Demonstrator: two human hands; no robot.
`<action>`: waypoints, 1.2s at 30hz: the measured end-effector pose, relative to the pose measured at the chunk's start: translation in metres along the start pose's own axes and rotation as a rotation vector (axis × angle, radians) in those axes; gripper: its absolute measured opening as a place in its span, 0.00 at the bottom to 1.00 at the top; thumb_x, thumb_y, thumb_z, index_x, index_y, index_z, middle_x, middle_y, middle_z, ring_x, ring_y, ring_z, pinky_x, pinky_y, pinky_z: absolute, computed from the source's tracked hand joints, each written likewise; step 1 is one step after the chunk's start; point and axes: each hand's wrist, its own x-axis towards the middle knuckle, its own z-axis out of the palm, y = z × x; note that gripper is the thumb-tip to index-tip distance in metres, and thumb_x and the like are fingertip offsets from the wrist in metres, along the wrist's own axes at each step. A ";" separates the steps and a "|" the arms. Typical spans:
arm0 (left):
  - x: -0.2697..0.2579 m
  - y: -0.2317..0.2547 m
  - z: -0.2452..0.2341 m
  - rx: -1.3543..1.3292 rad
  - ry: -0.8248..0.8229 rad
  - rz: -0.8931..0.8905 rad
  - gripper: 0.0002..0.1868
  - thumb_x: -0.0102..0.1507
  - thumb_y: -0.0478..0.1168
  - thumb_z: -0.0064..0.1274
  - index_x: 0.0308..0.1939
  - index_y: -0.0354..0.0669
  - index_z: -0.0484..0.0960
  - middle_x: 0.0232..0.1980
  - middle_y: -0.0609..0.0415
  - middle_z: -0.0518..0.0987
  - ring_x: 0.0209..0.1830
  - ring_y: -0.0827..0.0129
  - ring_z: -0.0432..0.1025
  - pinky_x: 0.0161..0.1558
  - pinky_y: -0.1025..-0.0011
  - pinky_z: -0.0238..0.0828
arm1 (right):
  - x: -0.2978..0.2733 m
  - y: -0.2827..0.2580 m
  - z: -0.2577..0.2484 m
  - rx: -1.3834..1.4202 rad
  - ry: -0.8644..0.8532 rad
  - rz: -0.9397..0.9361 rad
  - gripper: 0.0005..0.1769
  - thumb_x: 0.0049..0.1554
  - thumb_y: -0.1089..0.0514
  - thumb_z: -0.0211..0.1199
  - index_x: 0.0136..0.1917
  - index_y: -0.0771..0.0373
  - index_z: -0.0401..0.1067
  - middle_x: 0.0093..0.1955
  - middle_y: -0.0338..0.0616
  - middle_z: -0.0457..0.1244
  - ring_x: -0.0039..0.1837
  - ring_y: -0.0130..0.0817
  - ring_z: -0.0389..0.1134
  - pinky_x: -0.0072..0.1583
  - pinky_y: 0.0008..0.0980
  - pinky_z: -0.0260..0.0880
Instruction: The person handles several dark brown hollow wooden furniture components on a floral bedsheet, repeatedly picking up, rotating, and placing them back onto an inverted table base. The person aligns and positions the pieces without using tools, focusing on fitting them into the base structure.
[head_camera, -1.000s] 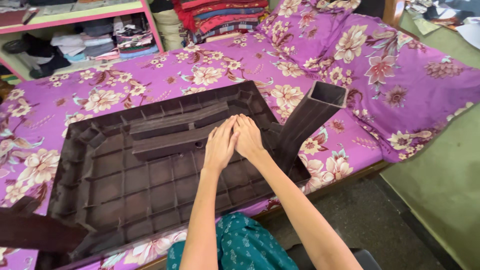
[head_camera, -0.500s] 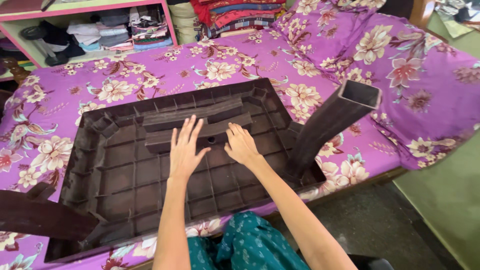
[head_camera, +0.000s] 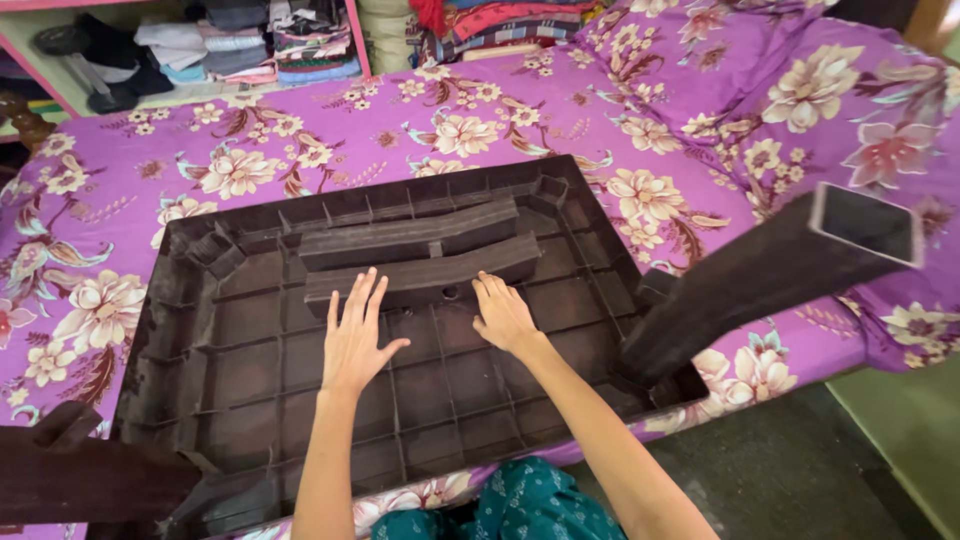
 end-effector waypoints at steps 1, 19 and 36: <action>0.001 -0.005 0.009 -0.003 0.009 -0.009 0.62 0.47 0.64 0.65 0.78 0.50 0.51 0.82 0.56 0.51 0.82 0.64 0.46 0.77 0.50 0.41 | 0.006 0.001 0.005 -0.002 -0.011 0.010 0.43 0.49 0.53 0.68 0.73 0.71 0.57 0.78 0.59 0.50 0.78 0.50 0.50 0.73 0.47 0.55; 0.065 -0.036 0.139 -0.039 -0.215 -0.239 0.59 0.43 0.65 0.71 0.75 0.57 0.62 0.73 0.58 0.63 0.74 0.56 0.56 0.72 0.40 0.47 | 0.103 0.030 0.073 -0.178 -0.188 0.039 0.58 0.43 0.40 0.76 0.76 0.66 0.52 0.75 0.51 0.52 0.79 0.45 0.49 0.75 0.60 0.49; 0.068 -0.035 0.130 0.111 -0.075 -0.185 0.60 0.35 0.61 0.77 0.67 0.47 0.68 0.65 0.52 0.69 0.70 0.52 0.59 0.68 0.47 0.53 | 0.106 0.026 0.063 -0.212 -0.358 0.034 0.70 0.30 0.40 0.85 0.76 0.60 0.51 0.72 0.47 0.52 0.77 0.51 0.48 0.75 0.76 0.38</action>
